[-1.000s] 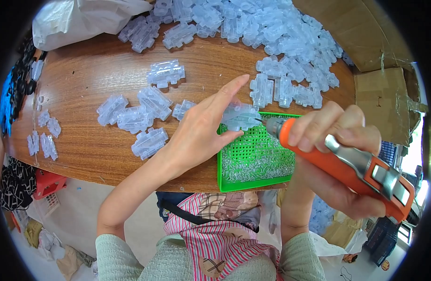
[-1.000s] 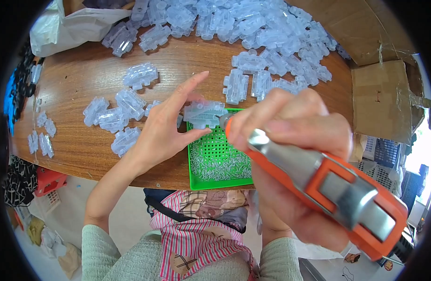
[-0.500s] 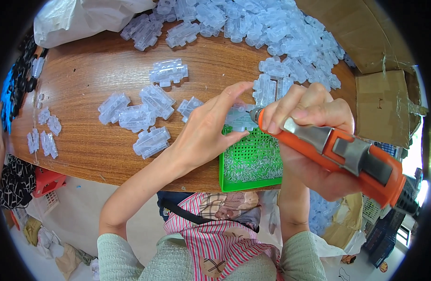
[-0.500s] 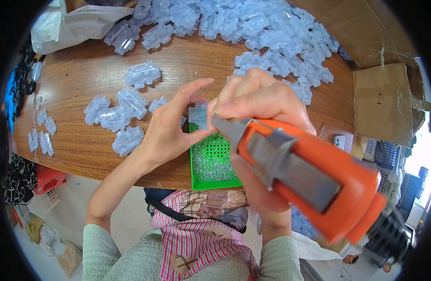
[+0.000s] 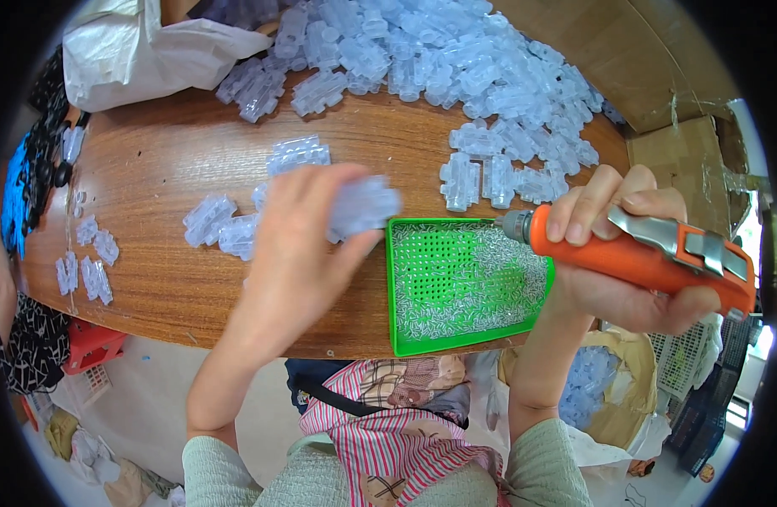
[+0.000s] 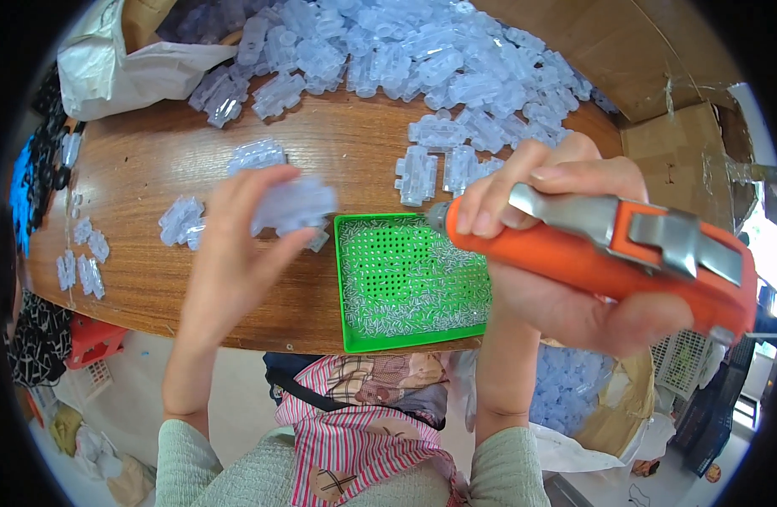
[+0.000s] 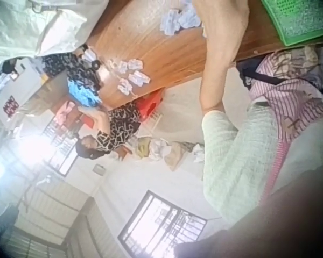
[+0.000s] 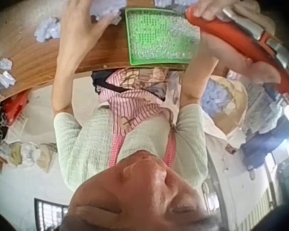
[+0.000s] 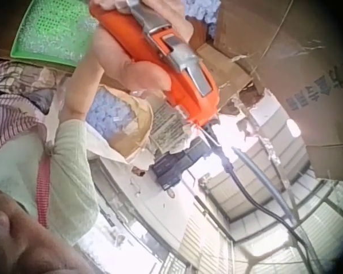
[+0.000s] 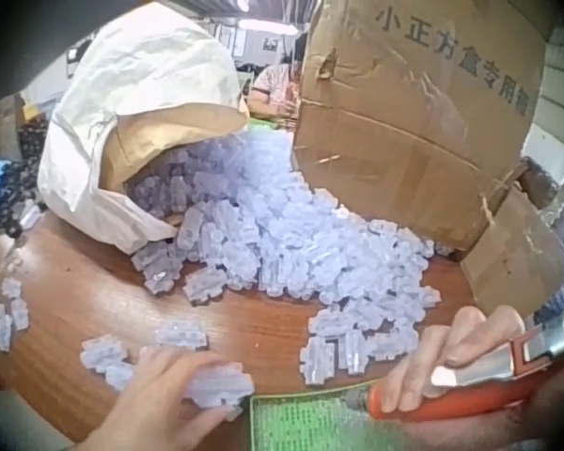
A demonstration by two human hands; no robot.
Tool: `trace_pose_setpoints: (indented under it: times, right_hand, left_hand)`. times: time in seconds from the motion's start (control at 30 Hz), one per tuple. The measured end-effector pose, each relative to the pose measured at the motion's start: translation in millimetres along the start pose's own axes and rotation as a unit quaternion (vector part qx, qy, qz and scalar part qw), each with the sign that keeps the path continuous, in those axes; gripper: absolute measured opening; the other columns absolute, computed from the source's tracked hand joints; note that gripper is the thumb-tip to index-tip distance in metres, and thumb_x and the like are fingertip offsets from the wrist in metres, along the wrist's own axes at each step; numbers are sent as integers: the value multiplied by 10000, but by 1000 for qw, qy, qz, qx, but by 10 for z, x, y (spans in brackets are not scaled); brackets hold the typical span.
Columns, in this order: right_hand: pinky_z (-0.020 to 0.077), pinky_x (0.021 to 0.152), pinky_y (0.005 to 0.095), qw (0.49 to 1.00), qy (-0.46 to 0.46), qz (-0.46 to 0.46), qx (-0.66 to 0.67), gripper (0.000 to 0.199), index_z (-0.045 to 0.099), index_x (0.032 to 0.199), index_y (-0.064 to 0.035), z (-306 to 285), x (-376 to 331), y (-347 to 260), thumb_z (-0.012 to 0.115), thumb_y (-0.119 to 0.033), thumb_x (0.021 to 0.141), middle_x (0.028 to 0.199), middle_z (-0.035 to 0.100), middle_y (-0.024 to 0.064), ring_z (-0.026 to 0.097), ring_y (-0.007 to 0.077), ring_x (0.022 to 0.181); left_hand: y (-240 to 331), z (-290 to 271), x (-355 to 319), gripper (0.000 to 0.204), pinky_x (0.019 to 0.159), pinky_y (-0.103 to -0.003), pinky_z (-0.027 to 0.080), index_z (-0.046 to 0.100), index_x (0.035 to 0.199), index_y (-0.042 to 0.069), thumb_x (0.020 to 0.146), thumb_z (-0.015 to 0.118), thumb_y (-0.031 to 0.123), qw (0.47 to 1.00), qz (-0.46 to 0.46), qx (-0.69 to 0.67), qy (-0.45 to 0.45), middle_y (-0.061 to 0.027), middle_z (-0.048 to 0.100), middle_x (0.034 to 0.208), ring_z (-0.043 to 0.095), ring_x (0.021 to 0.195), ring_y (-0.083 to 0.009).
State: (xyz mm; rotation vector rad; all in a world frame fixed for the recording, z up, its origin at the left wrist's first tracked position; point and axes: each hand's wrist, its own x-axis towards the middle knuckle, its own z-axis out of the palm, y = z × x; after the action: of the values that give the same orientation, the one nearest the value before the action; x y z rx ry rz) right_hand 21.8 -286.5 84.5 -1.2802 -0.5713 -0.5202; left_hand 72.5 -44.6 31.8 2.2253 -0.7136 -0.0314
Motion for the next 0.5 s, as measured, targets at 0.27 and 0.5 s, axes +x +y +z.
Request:
trace_pose_setpoints:
  times: [0.27,0.5]
  right_hand:
    - [494,497,340,997,70,1,-30,832,566,1037,63,-140,-298,157,463,-738,837,793,468,78,548,220,625]
    - [545,562,349,998,68,9,15,855,515,1004,105,-86,-382,131,505,-731,826,823,517,124,592,228,706]
  left_hand:
    - [-77,223,453,463,1041,-481,355,598,1143,114,708,712,5,971,179,150,-59,-119,481,1253,386,1226,-372]
    - [-147,1053,1087,290,1122,-441,287,643,1026,132,760,590,28,899,415,124,-60,-70,536,1243,405,1268,-304]
